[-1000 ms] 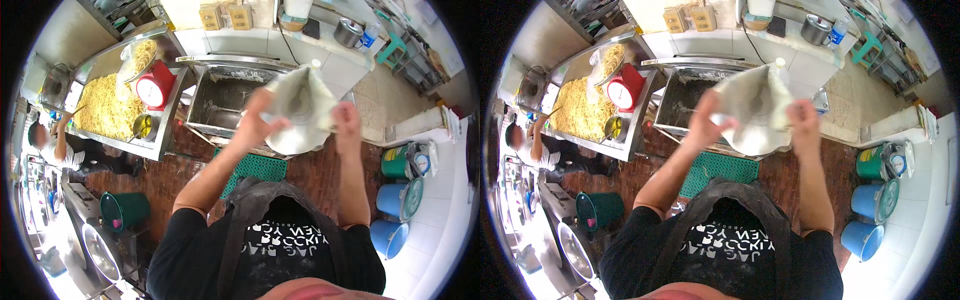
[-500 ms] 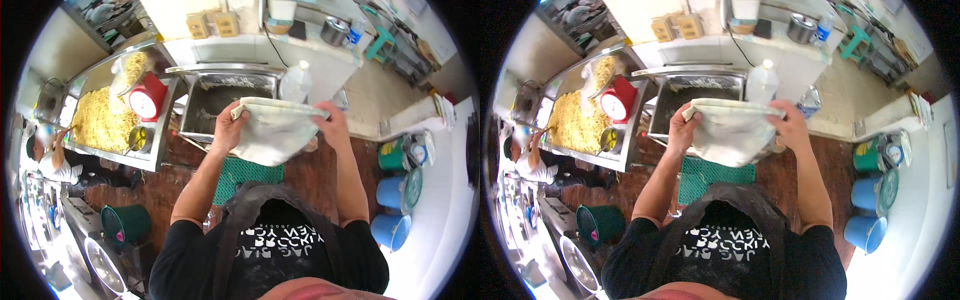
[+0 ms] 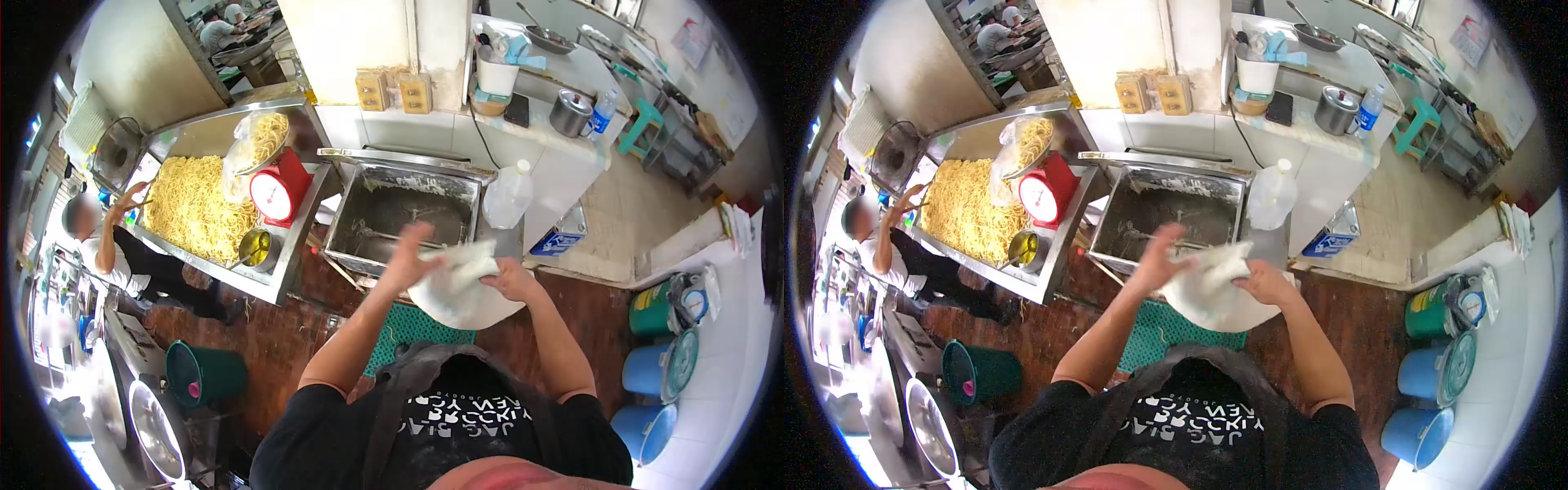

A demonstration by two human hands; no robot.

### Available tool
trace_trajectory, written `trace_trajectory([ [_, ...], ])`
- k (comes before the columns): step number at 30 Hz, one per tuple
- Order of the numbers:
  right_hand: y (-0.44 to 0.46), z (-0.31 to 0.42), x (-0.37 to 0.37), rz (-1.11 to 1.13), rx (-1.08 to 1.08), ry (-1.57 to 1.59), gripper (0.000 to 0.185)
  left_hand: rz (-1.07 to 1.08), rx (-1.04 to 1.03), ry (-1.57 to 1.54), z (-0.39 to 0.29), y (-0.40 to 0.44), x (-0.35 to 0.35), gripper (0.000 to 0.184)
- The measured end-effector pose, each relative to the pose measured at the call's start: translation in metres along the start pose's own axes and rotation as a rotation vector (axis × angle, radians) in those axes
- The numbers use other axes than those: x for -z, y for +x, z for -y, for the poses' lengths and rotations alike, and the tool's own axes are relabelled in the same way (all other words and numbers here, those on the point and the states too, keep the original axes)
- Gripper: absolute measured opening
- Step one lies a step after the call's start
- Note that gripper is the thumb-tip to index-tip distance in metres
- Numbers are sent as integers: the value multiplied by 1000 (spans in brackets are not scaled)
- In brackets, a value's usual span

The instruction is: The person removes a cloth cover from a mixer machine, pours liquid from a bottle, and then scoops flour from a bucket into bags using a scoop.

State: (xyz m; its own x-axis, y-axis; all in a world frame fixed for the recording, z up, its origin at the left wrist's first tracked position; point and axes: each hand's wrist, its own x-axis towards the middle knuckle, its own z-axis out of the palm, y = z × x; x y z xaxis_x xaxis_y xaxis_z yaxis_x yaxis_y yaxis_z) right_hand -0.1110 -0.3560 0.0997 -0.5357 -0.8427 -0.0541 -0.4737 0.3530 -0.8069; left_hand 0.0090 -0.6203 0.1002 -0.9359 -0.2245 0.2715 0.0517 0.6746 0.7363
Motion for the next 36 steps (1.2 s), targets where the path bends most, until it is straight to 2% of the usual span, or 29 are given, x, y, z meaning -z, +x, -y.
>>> trace_trajectory([
  [1,4,10,2,45,-4,9,26,302,29,-266,-34,-5,6,70],
  [2,10,30,6,89,-10,20,26,433,-35,-207,-37,-15,-10,66],
  [3,17,46,11,129,-11,27,25,688,76,-279,-60,-14,-2,59],
  [4,22,54,15,177,-42,115,33,585,125,-251,-51,-20,-18,51],
  [5,26,55,11,-35,67,36,37,482,170,-222,-38,-24,-31,43],
  [7,30,48,-5,-462,274,-117,46,372,509,-302,-29,-15,-20,38],
  [8,30,37,-8,-476,76,-61,60,317,684,-349,-21,-15,-17,37],
  [9,29,23,-14,-451,-17,-40,64,267,674,-623,13,-21,-25,38],
  [11,14,-8,-34,-405,-235,17,71,127,647,-758,18,-23,-16,41],
  [12,7,-14,-45,-300,-356,239,82,158,681,-944,13,-21,-7,42],
  [15,-8,-8,-74,-142,-401,1049,77,312,744,-1356,-24,-10,7,43],
  [18,-20,15,-72,-140,-382,1291,63,395,762,-1307,-52,-2,-5,40],
  [20,-23,42,-60,-337,-434,1188,57,420,782,-1251,-60,5,-6,40],
  [22,-25,57,-44,-497,-416,1156,54,407,680,-1307,-63,15,-6,42],
  [24,-32,43,-30,-538,-340,1131,53,413,594,-1333,-50,25,-16,44],
  [27,-33,14,-2,-522,-295,1132,53,385,555,-1178,-37,38,-15,39],
  [29,-32,-20,8,-476,-302,1152,53,350,636,-1170,-18,39,-21,39],
  [30,-25,-61,3,-460,-314,1063,62,341,670,-1149,-5,36,-26,39],
  [33,-13,-179,-33,-567,-640,-54,75,310,778,-1098,9,21,-28,39],
  [34,-9,-172,-33,-604,-492,-175,84,306,813,-1077,12,16,-27,38],
  [36,9,-152,-42,-500,-477,-481,84,269,887,-1055,26,3,-28,38],
])
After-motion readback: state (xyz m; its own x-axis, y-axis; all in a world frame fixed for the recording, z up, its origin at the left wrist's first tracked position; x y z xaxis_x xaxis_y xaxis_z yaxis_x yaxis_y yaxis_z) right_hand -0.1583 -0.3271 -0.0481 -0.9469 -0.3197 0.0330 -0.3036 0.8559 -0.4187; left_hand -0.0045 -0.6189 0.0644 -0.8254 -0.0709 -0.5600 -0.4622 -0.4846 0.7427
